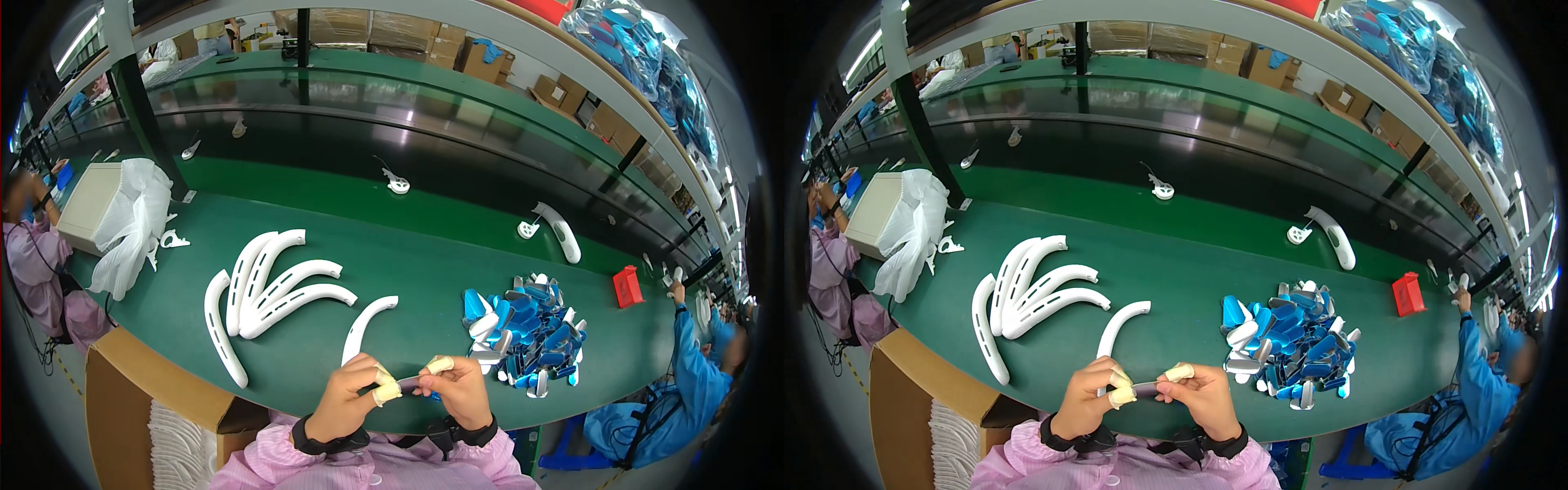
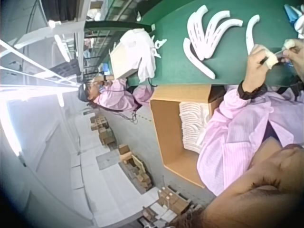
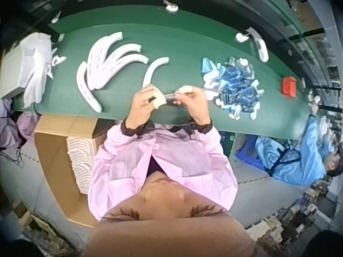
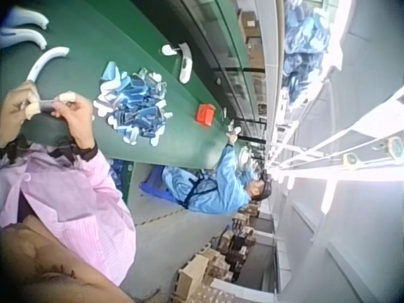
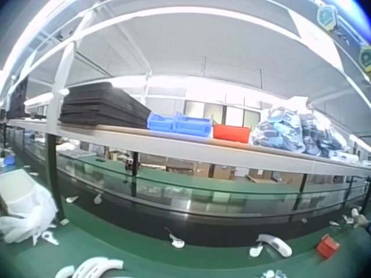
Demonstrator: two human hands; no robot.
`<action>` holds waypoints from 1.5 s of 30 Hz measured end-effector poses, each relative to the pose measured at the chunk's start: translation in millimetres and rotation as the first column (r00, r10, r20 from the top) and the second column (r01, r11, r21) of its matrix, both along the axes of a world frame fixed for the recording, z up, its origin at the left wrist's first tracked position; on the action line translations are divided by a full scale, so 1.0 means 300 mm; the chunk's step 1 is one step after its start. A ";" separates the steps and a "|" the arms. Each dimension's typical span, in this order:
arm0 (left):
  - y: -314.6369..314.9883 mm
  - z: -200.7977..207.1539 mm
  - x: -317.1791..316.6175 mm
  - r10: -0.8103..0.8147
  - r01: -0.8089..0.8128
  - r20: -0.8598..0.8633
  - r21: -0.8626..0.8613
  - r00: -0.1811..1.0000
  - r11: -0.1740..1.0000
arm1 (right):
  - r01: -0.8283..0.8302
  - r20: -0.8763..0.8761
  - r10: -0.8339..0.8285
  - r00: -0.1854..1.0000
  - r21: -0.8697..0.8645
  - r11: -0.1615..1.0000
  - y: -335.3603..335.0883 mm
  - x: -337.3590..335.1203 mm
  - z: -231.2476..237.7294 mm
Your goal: Assembling small blue plastic decorative components into a white plastic housing and packing the completed units into a cardboard box.
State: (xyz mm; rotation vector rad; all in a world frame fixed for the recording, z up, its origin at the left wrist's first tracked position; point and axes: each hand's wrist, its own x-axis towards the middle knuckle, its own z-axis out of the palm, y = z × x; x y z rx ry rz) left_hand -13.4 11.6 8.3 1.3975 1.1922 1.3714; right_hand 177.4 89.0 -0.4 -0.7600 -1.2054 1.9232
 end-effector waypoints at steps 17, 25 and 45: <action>0.014 -0.020 -0.023 0.493 -0.493 -0.298 0.080 0.818 0.866 | -0.118 -0.226 0.051 0.973 -0.294 0.948 0.051 0.050 0.017; -0.046 -0.044 -0.038 0.268 -0.265 -0.047 -0.376 0.962 0.888 | 0.092 0.016 -0.092 0.996 0.000 0.996 0.057 0.007 0.027; -0.046 -0.010 -0.027 0.052 0.246 0.821 -0.231 0.569 0.941 | -0.100 0.439 -0.208 0.874 0.580 0.808 -0.013 -0.102 0.098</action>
